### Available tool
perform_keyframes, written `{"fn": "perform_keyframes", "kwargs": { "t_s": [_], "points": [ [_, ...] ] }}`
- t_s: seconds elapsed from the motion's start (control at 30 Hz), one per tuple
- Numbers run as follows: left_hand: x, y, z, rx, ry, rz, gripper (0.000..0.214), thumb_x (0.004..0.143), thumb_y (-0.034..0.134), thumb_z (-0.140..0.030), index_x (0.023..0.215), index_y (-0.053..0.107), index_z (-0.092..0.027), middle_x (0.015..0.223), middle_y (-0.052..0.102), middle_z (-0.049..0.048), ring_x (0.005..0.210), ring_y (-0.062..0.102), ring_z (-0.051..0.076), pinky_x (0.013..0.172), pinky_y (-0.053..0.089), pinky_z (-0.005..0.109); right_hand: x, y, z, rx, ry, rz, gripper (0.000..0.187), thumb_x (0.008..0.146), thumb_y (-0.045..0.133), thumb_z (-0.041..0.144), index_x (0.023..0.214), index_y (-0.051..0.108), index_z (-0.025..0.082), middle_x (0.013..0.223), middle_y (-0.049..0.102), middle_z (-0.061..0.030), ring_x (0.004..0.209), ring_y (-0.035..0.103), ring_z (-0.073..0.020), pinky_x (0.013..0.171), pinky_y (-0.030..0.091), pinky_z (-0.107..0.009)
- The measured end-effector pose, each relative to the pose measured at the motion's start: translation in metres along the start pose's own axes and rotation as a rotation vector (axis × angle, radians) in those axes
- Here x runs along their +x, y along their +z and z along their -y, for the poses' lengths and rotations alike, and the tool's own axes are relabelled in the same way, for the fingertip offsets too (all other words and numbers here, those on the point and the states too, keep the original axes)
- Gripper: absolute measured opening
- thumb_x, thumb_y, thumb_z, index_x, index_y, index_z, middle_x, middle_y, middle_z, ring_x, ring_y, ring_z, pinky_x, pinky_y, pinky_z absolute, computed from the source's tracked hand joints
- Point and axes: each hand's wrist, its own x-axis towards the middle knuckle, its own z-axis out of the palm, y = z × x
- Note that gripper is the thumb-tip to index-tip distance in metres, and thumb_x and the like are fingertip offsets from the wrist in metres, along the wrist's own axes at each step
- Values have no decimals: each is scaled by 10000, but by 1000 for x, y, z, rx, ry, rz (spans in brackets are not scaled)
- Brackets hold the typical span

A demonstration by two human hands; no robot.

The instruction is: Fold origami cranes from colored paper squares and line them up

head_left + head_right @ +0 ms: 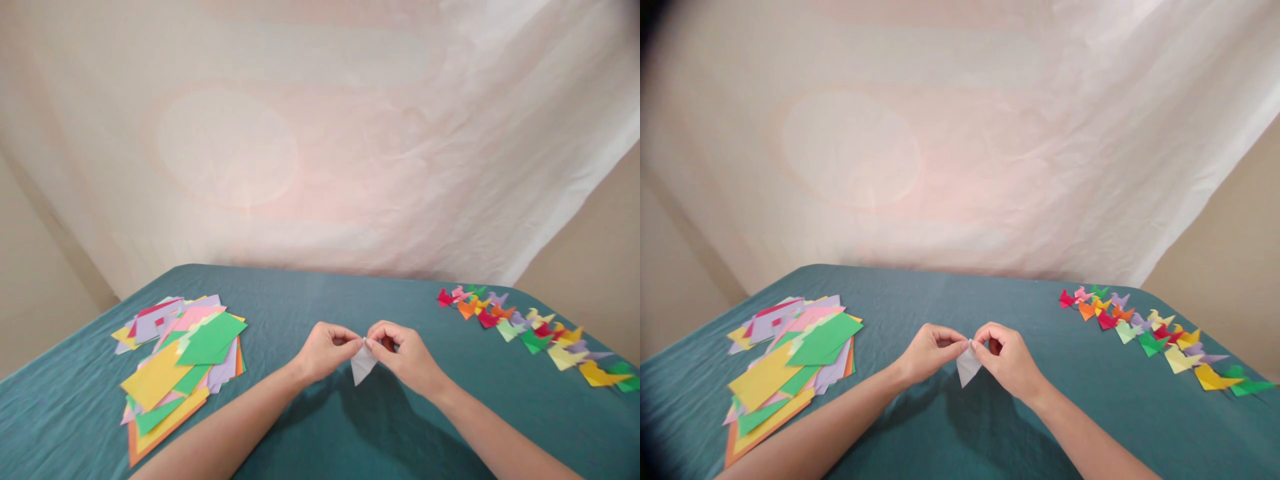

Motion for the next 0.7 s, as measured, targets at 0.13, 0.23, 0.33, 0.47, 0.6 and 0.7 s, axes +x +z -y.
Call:
{"fn": "perform_keyframes", "kwargs": {
  "t_s": [0.13, 0.23, 0.33, 0.47, 0.6, 0.7],
  "points": [
    [0, 0, 1, -15, -8, -1, 258, 734, 606, -313, 806, 714, -90, 767, 699, 79, 666, 614, 165, 631, 462, 242, 0, 1, -1, -10, -3, -4, 142, 774, 545, 244, 649, 568, 181, 712, 605, -10, 523, 417, -102, 500, 347, -230],
    [0, 0, 2, -13, -8, 1, 254, 738, 605, -311, 813, 713, -93, 777, 700, 78, 673, 616, 166, 637, 464, 244, 0, 2, -2, -14, -3, -1, 138, 778, 543, 243, 657, 569, 182, 717, 604, -11, 528, 418, -103, 505, 348, -232],
    [-1, 0, 2, -6, 4, 0, 259, 746, 600, -312, 819, 711, -90, 787, 701, 81, 681, 617, 169, 634, 462, 242, 0, 2, -2, -14, -6, -3, 138, 780, 546, 245, 660, 569, 182, 723, 604, -12, 529, 417, -103, 507, 349, -233],
    [-1, 1, 2, 14, 14, -8, 263, 755, 587, -311, 821, 710, -88, 784, 701, 79, 683, 618, 169, 620, 457, 233, 0, 1, 1, -22, -18, -7, 143, 786, 544, 248, 662, 570, 181, 722, 603, -13, 527, 415, -101, 502, 346, -232],
    [-1, 4, 1, 36, 11, -32, 254, 757, 572, -302, 807, 707, -92, 773, 698, 70, 682, 618, 165, 615, 456, 228, -1, -1, 6, -48, -31, 8, 133, 795, 531, 242, 690, 581, 178, 741, 606, -15, 536, 420, -100, 508, 348, -230],
    [-1, 5, 0, 31, 10, -36, 258, 758, 571, -310, 813, 704, -95, 779, 696, 68, 690, 617, 163, 629, 462, 232, -1, -3, 9, -63, -16, 12, 138, 807, 525, 259, 712, 586, 178, 740, 599, -13, 540, 418, -99, 516, 346, -232]
  ]
}}
